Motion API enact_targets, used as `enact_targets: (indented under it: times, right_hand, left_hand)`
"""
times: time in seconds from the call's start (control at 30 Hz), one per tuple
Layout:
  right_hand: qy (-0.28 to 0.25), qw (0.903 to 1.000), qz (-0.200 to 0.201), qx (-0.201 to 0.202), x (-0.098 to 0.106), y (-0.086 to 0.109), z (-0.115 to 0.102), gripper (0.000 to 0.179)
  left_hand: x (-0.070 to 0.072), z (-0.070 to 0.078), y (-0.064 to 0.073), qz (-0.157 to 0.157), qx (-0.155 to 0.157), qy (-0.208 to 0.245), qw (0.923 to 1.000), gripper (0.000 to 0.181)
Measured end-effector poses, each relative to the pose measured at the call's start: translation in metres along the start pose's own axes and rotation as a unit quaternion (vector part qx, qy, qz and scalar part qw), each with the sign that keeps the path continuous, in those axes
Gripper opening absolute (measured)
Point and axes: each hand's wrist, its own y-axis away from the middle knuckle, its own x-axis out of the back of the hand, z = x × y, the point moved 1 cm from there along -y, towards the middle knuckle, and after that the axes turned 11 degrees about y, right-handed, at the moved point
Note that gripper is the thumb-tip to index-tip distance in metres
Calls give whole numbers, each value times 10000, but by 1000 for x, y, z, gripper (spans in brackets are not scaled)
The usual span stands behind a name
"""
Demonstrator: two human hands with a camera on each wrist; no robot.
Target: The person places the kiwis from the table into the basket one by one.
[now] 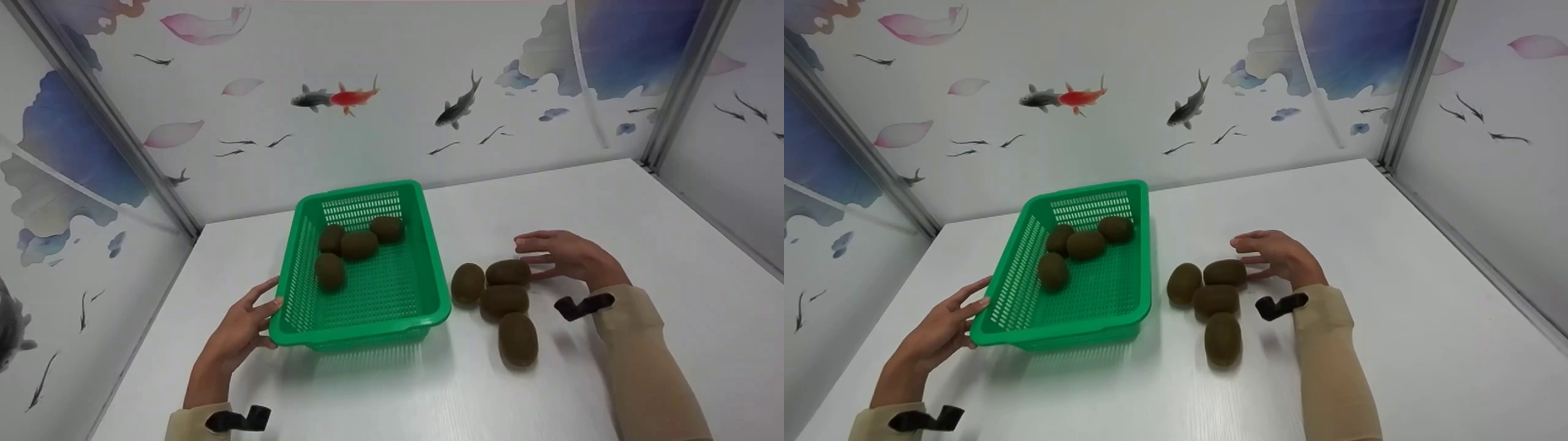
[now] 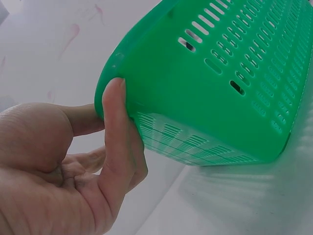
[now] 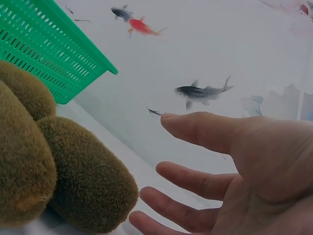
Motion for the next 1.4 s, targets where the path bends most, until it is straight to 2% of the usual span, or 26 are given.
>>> enact_targets:
  times: [0.3, 0.57, 0.77, 0.93, 1.4]
  right_hand:
    - [-173, 9991, -377, 110, -2, -3, 10, 74]
    - [388, 9977, -484, 273, -4, -5, 15, 70]
    - [747, 9956, -460, 342, -5, -6, 16, 67]
    - [873, 9948, -447, 281, -7, -7, 15, 66]
    - [1162, 9918, -298, 432, -10, -7, 9, 62]
  left_hand:
    - [0, 1, 1, -8, -1, -20, 10000, 63]
    - [0, 1, 1, -29, 1, -30, 10000, 63]
    - [0, 1, 0, -69, -7, -14, 10000, 64]
    - [0, 1, 1, -62, -22, -19, 10000, 64]
    - [-1, 2, 1, -40, -21, -12, 10000, 63]
